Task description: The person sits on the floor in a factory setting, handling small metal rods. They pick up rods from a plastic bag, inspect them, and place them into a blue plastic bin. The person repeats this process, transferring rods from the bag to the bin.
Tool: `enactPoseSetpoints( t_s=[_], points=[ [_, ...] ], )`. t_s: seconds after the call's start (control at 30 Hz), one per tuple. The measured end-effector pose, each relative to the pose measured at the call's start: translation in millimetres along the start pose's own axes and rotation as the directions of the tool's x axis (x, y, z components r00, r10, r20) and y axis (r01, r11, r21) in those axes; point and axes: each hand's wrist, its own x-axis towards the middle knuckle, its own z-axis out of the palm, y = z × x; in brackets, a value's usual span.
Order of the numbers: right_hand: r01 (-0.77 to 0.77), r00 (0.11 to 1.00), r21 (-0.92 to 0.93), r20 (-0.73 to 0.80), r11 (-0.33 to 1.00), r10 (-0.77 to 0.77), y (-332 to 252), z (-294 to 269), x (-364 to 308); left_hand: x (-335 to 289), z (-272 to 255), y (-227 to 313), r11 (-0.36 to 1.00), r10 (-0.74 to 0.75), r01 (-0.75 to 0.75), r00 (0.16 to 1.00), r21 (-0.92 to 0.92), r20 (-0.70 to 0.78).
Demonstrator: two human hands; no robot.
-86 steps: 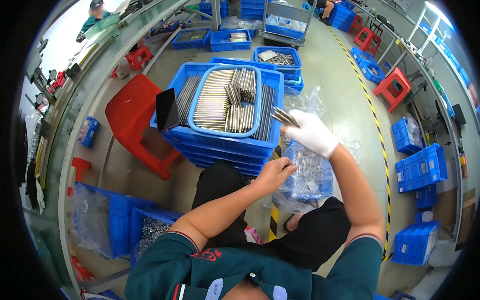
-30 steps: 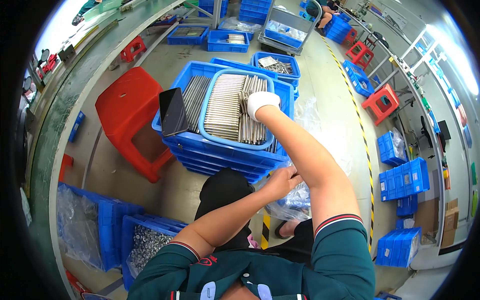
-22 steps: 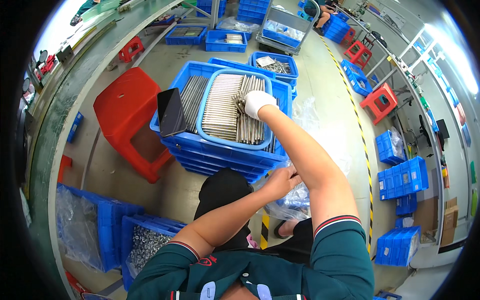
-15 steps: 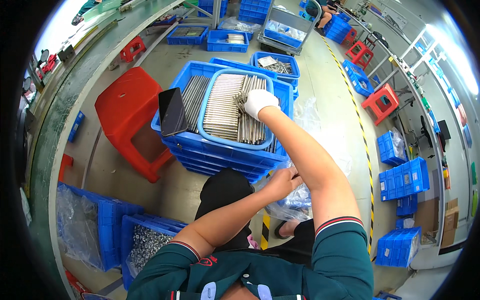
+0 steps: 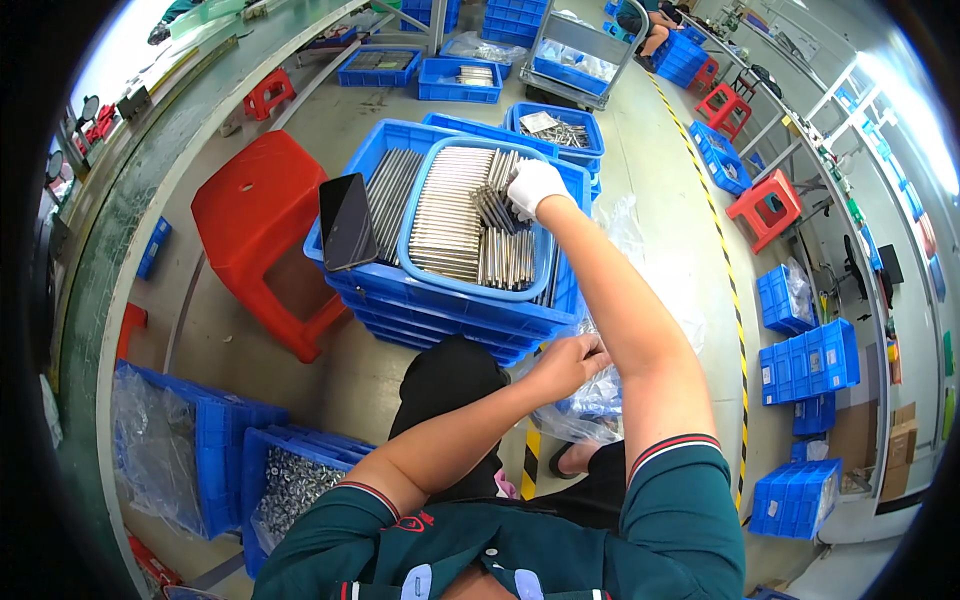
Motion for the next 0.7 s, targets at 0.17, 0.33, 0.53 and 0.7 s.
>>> enactPoseSetpoints(
  t_s=[0.17, 0.33, 0.53, 0.7],
  points=[
    [0.233, 0.946, -0.485, -0.086, 0.843, -0.311, -19.7, 13.7, -5.1, -1.9, -3.5, 0.5, 1.000, -0.014, 0.014, 1.000, -0.026, -0.005],
    [0.316, 0.927, -0.482, -0.028, 0.817, -0.375, -27.3, 17.2, -5.1, -1.3, -0.6, -7.5, 0.999, 0.011, -0.011, 1.000, -0.035, -0.019],
    [0.401, 0.906, -0.310, -0.005, 0.862, -0.423, -11.9, 13.8, -3.7, -2.9, -6.6, 8.3, 0.998, -0.067, 0.068, 0.996, -0.012, 0.051],
    [0.271, 0.955, 0.003, 0.123, 0.963, -0.269, -3.4, 8.9, -4.1, 0.9, 1.3, -5.2, 0.999, -0.046, 0.045, 0.998, 0.017, 0.046]
  ],
)
